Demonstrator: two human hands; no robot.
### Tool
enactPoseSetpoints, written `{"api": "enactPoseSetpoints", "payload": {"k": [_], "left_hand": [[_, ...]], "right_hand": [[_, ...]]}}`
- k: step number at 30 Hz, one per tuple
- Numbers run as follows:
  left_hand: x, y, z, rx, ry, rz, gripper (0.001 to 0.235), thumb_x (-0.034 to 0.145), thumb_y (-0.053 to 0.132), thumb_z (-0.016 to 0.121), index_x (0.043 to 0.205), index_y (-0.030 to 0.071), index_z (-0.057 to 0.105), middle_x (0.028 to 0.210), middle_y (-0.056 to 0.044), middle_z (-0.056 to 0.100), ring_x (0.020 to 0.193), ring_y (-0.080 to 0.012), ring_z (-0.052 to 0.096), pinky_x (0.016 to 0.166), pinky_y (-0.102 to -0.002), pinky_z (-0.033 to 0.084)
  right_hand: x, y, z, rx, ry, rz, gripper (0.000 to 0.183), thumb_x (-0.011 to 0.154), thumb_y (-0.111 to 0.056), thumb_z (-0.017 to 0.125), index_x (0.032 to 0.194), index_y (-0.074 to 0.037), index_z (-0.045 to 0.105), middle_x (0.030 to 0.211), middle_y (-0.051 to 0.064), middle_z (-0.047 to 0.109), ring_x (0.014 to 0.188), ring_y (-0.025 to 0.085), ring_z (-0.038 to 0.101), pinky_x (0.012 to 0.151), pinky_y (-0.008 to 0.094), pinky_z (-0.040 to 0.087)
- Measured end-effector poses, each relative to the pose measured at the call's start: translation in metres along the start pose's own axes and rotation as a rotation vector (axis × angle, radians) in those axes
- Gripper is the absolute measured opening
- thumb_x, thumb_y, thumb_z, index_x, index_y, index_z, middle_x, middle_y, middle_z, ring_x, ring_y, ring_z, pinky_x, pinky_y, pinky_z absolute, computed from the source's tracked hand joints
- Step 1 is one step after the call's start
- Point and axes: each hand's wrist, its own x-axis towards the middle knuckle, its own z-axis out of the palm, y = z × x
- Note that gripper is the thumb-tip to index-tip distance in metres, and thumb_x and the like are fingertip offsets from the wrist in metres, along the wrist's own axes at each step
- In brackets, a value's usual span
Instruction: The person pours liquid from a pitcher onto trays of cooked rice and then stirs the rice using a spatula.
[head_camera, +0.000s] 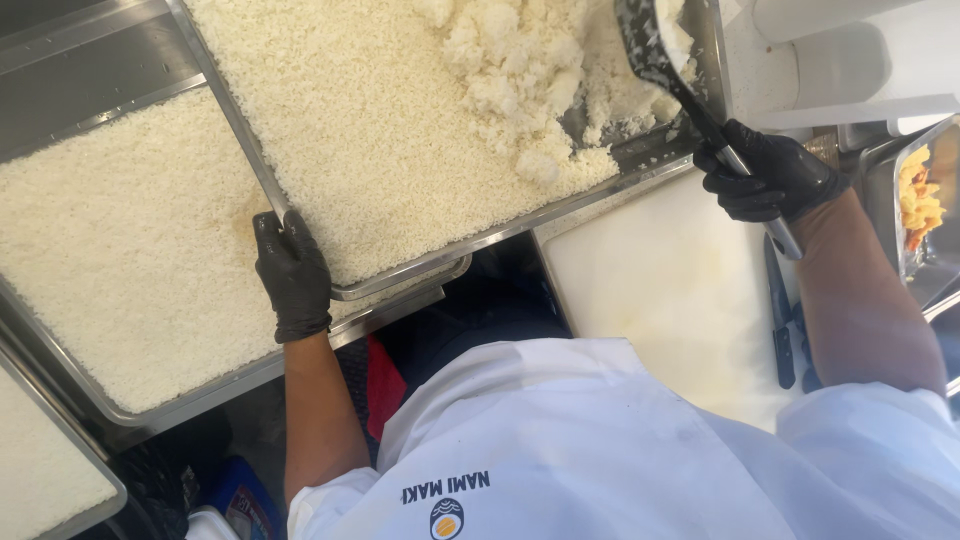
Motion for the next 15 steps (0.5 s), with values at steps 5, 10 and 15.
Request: {"api": "enactPoseSetpoints", "payload": {"k": [5, 10, 15], "left_hand": [[0.001, -0.007, 0.002, 0.036, 0.003, 0.007, 0.019, 0.115, 0.019, 0.054, 0.11, 0.0, 0.057, 0.068, -0.008, 0.055, 0.058, -0.0155, 0.05, 0.055, -0.035, 0.04], [0.002, -0.017, 0.005, 0.036, 0.03, 0.055, 0.019, 0.115, 0.019, 0.057, 0.111, 0.0, 0.057, 0.071, -0.007, 0.057, 0.06, -0.0134, 0.051, 0.056, -0.034, 0.042], [0.002, -0.023, 0.006, 0.089, 0.081, 0.121, 0.018, 0.114, 0.016, 0.058, 0.111, -0.002, 0.058, 0.072, -0.011, 0.058, 0.058, -0.0205, 0.053, 0.055, -0.038, 0.04]], "right_hand": [[-0.019, 0.011, 0.039, -0.289, 0.31, -0.064, 0.049, 0.111, -0.048, 0.043, 0.118, -0.002, 0.058, 0.058, -0.002, 0.038, 0.04, 0.008, 0.035, 0.033, 0.024, 0.031], [-0.04, 0.027, 0.074, -0.961, 0.734, -0.161, 0.045, 0.108, -0.041, 0.043, 0.123, -0.001, 0.057, 0.063, 0.004, 0.049, 0.049, 0.014, 0.047, 0.044, 0.029, 0.041], [-0.034, 0.077, 0.055, -1.687, 1.223, -0.041, 0.033, 0.112, -0.035, 0.049, 0.123, -0.007, 0.063, 0.097, 0.026, 0.071, 0.087, 0.046, 0.067, 0.072, 0.055, 0.05]]}}
